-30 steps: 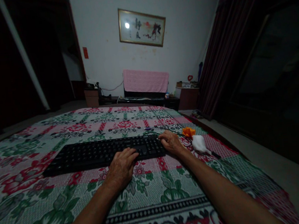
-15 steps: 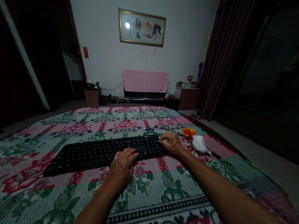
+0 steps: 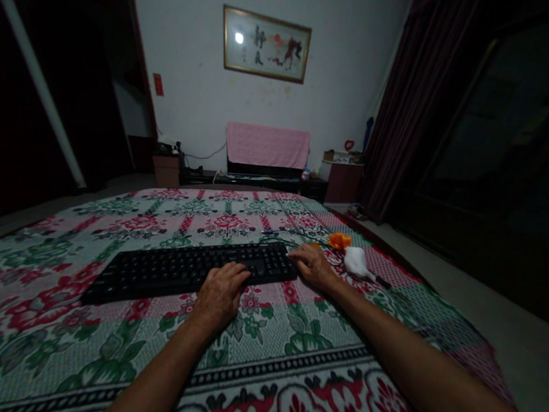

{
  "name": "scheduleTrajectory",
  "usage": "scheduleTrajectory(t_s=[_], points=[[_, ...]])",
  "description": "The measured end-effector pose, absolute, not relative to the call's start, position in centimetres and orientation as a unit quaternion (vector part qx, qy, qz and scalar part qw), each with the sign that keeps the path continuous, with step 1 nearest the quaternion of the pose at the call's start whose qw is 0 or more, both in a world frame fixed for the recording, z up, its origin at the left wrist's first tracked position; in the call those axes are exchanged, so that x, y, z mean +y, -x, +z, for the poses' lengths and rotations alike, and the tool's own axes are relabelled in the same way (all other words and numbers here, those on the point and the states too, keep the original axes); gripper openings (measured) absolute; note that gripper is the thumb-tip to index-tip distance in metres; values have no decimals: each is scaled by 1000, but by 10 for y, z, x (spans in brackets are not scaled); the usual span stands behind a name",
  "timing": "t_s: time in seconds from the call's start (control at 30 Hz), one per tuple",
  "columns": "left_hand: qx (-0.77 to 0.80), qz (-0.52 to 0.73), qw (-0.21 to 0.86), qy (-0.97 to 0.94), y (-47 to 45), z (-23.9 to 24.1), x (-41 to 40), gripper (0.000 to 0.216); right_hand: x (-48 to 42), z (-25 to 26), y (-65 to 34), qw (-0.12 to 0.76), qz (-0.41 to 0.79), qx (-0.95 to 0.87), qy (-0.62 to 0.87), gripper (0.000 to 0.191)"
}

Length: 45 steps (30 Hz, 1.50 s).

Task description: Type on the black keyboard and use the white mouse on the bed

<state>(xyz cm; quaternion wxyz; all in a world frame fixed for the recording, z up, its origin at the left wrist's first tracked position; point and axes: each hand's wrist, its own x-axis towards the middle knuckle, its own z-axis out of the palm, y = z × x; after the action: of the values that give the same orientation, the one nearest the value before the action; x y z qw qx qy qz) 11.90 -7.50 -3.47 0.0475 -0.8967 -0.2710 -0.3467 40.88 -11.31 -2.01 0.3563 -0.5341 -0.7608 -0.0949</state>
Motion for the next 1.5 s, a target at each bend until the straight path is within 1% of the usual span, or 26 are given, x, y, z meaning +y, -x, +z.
scheduleTrajectory(t_s=[0.37, 0.6, 0.9, 1.1, 1.33, 1.5], points=[[-282, -331, 41, 900, -118, -33, -76, 30, -120, -20, -400, 417, -95, -712, 557, 20], [-280, -320, 45, 904, -117, -31, -76, 30, -117, -21, -398, 405, -124, -730, 537, 26], [-280, -322, 43, 903, -117, -29, -77, 31, -118, -22, -401, 424, -105, -702, 563, 16], [-280, -323, 46, 903, -116, -32, -74, 31, -119, -20, -398, 421, -101, -719, 544, 23], [-275, -328, 49, 903, -115, -35, -73, 30, -120, -20, -398, 430, -78, -690, 577, 15], [-270, -332, 50, 902, -115, -35, -72, 30, -122, -17, -396, 430, -86, -702, 561, 19]])
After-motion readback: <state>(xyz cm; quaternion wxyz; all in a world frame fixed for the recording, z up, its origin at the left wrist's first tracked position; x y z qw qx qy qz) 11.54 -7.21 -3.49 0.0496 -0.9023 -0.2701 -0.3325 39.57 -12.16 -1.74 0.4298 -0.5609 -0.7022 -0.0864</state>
